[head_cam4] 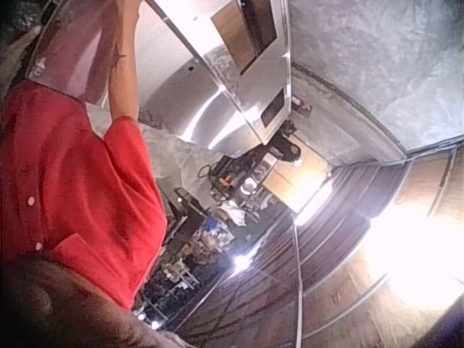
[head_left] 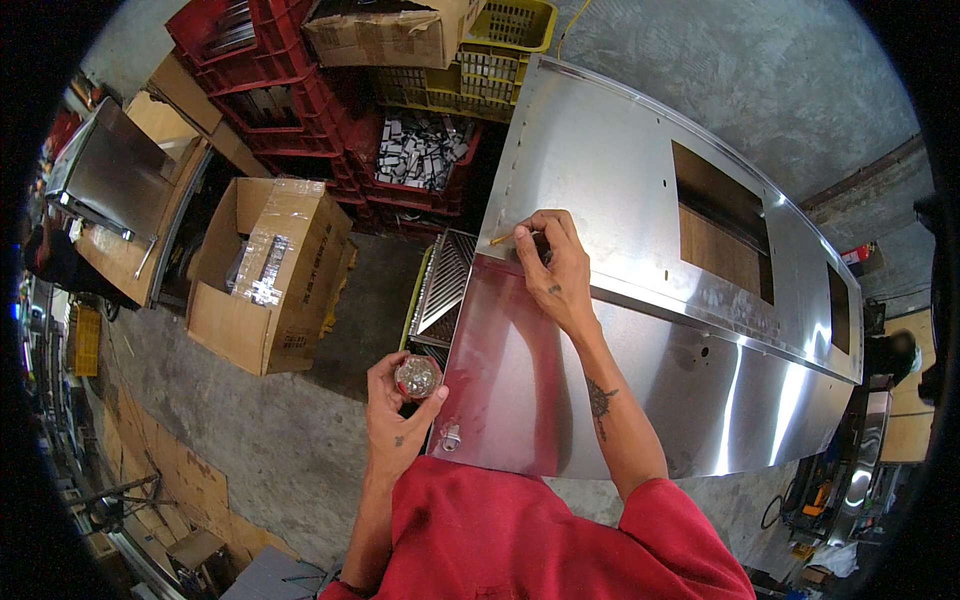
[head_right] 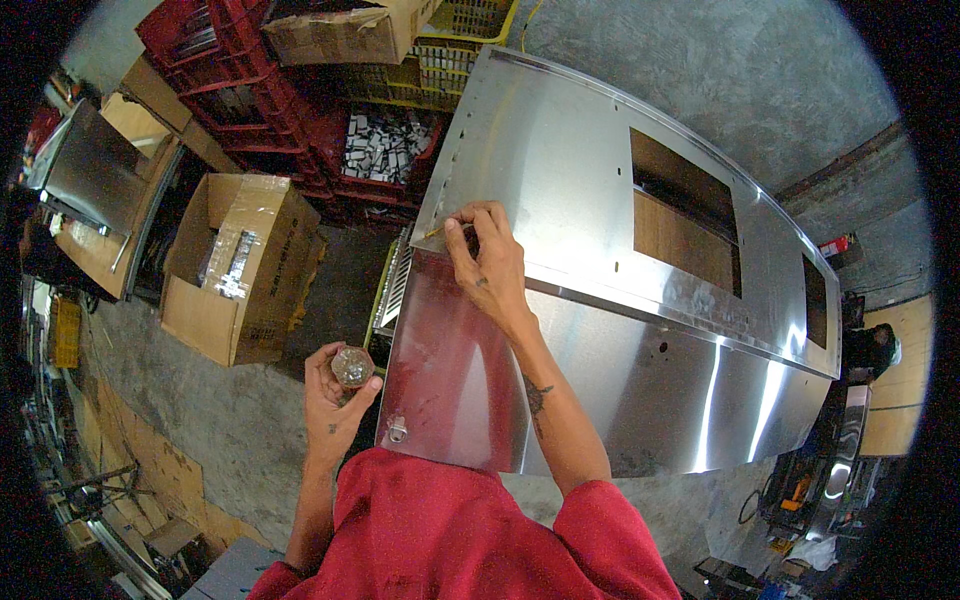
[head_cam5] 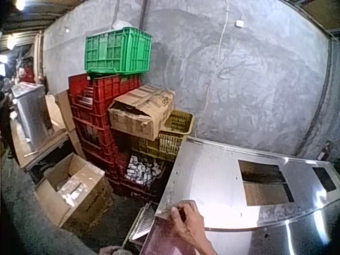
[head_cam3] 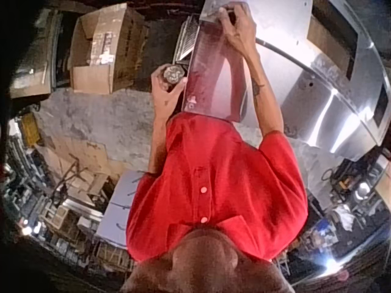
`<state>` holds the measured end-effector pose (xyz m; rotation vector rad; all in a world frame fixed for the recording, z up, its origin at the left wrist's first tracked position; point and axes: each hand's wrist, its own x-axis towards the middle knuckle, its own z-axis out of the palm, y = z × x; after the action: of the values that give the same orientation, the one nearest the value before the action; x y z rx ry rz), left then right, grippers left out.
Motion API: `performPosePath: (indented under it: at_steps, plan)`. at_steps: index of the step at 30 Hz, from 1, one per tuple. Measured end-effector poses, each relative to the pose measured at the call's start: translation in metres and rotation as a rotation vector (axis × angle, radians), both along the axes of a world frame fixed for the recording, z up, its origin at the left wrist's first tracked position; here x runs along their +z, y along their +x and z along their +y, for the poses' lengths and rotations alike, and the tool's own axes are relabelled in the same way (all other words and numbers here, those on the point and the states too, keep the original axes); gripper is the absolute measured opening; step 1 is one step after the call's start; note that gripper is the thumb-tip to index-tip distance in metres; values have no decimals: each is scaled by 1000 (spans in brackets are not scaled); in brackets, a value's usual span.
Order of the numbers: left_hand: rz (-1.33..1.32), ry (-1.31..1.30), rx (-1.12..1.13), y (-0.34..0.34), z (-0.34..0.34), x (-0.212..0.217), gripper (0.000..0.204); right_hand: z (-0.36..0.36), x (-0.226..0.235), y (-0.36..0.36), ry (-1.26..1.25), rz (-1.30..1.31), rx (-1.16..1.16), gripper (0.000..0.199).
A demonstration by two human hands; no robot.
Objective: The person applies a viscous substance from a small jar onto a stainless steel appliance using a wooden stick. They repeatedly dip the stick into the jar and spread the substance along seams and edges of the metal surface.
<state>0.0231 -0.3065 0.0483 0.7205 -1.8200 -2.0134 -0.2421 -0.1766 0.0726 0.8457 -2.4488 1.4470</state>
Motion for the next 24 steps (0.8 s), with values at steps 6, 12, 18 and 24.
performPosePath:
  at_steps: [6, 12, 18, 24]
  plan:
    - [-5, -9, -11, 2, 1, 1, 68, 2, 0, 1, -10, 6, 9, 19]
    - [-13, 4, -20, 1, 2, 5, 68, 3, 0, 0, -16, -15, 3, 21]
    - [-28, -2, -34, 0, 2, 6, 68, 2, 1, 1, -12, -1, 2, 21]
    - [-8, -20, -40, -1, 2, 3, 68, 3, 3, 0, 2, -41, 7, 22]
